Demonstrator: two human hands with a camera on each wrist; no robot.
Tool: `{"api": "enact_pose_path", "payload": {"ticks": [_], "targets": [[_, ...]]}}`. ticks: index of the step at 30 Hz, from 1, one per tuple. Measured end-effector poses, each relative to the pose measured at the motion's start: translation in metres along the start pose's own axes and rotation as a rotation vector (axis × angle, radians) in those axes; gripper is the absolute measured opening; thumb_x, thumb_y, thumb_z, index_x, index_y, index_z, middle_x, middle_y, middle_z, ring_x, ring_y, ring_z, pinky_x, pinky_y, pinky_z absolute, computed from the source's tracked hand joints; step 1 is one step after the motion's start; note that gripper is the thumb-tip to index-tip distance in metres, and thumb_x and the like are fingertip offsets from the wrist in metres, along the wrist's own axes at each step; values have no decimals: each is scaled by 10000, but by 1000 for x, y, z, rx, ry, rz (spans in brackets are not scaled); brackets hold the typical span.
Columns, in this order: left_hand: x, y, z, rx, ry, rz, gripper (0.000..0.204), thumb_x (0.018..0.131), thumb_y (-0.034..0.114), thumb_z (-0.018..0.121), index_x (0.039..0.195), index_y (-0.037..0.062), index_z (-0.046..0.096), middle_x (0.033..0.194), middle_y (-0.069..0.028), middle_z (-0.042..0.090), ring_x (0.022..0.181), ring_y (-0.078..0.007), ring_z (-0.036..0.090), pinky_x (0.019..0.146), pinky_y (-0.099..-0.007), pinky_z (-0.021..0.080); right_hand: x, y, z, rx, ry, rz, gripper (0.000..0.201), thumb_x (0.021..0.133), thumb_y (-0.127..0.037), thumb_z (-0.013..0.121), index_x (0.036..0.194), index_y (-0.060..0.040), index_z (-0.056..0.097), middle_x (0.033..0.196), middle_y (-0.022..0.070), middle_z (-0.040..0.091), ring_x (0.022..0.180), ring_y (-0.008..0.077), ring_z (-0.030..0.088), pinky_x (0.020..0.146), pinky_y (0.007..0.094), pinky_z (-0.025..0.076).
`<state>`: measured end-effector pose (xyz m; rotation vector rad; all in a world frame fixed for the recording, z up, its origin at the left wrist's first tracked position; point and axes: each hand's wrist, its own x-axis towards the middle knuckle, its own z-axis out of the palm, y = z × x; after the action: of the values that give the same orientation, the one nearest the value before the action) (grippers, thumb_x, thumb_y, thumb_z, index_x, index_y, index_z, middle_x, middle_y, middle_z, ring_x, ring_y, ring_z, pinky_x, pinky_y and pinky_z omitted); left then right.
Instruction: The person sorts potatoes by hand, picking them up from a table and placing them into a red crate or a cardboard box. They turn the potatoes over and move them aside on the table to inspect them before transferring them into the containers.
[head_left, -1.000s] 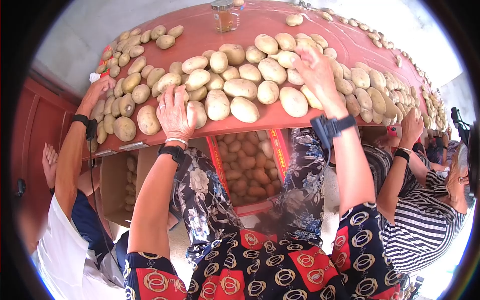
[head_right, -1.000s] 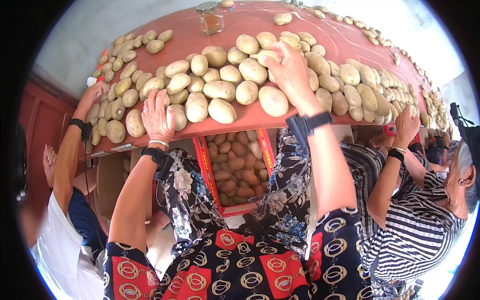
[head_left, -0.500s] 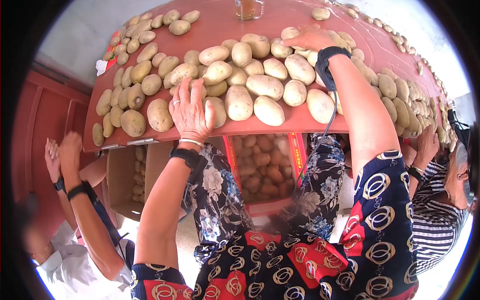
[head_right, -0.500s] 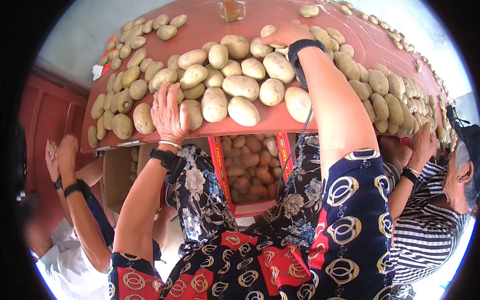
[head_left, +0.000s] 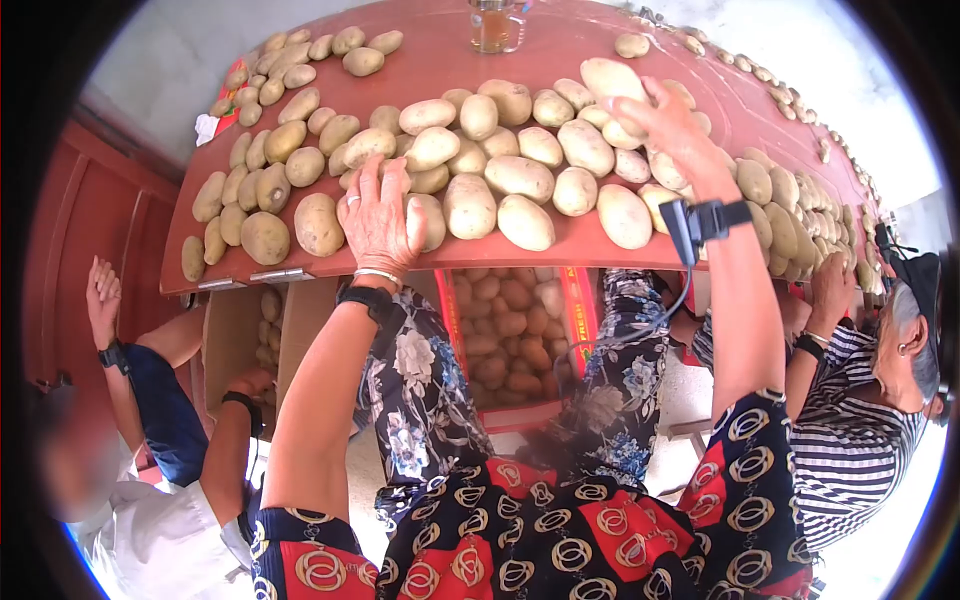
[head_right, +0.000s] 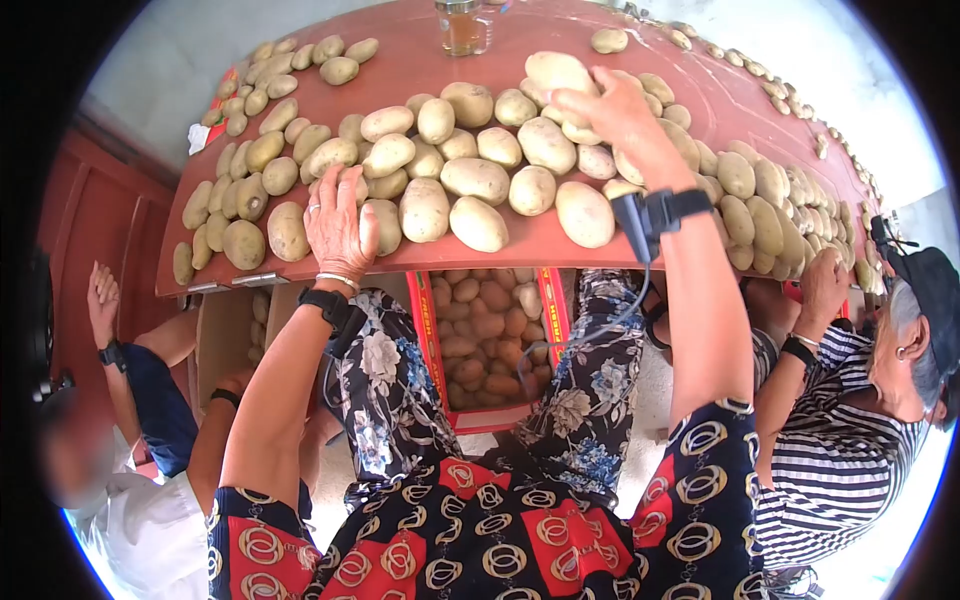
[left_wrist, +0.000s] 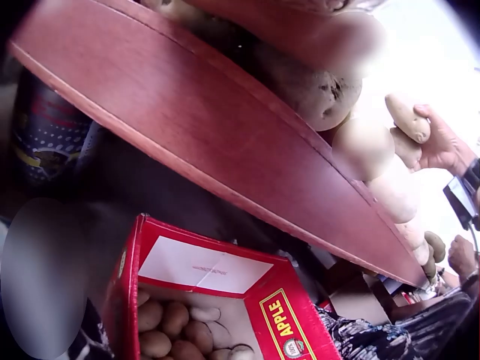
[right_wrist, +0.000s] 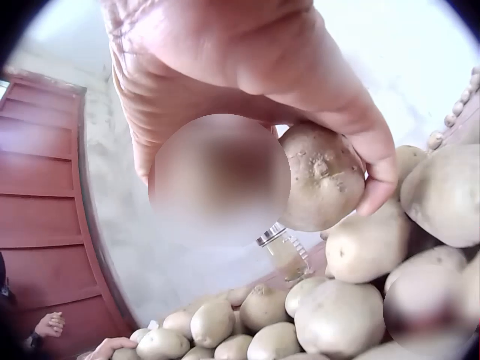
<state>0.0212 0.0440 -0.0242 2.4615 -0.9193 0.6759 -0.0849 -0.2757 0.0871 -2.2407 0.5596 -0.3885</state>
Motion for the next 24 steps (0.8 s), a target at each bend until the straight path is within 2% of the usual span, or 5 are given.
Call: {"api": "enact_pose_path", "payload": {"ticks": [4,9,12,19,24], "targets": [[-1,-2,3,15,27,12,532,733,242,524,1251,123,498,1310,-131,446,1197,-345,426,977,-457,356,-49,2,10,260,-58,90,782,625,-409,753,1206,54,510,1096,183,587,966,264,596,864,341,479],[-1,-4,7,32,40,20,523,732,286,546,1231,132,519,1333,-119,439,1198,-327,429,952,-482,358,-66,40,56,-598,274,-192,650,609,-312,766,1128,14,548,1117,194,533,1071,324,525,950,396,417],[0,-2,4,17,50,16,527,732,283,547,1236,134,516,1325,-123,447,1195,-329,434,947,-482,368,-59,38,53,-166,433,-239,597,618,-265,768,1107,-3,549,1091,181,545,1067,315,524,958,383,405],[0,-7,9,11,63,42,495,761,297,537,1233,151,523,1317,-125,450,1173,-351,448,951,-478,373,-115,7,7,1082,-41,-70,394,810,-111,683,1165,-51,521,990,61,610,806,126,626,634,253,529],[-1,-6,9,42,64,36,506,779,270,501,1271,150,492,1319,-130,454,1190,-350,450,955,-466,376,-153,6,54,600,-311,148,519,722,-173,777,1174,-51,552,932,34,625,835,94,612,648,240,524]]}}
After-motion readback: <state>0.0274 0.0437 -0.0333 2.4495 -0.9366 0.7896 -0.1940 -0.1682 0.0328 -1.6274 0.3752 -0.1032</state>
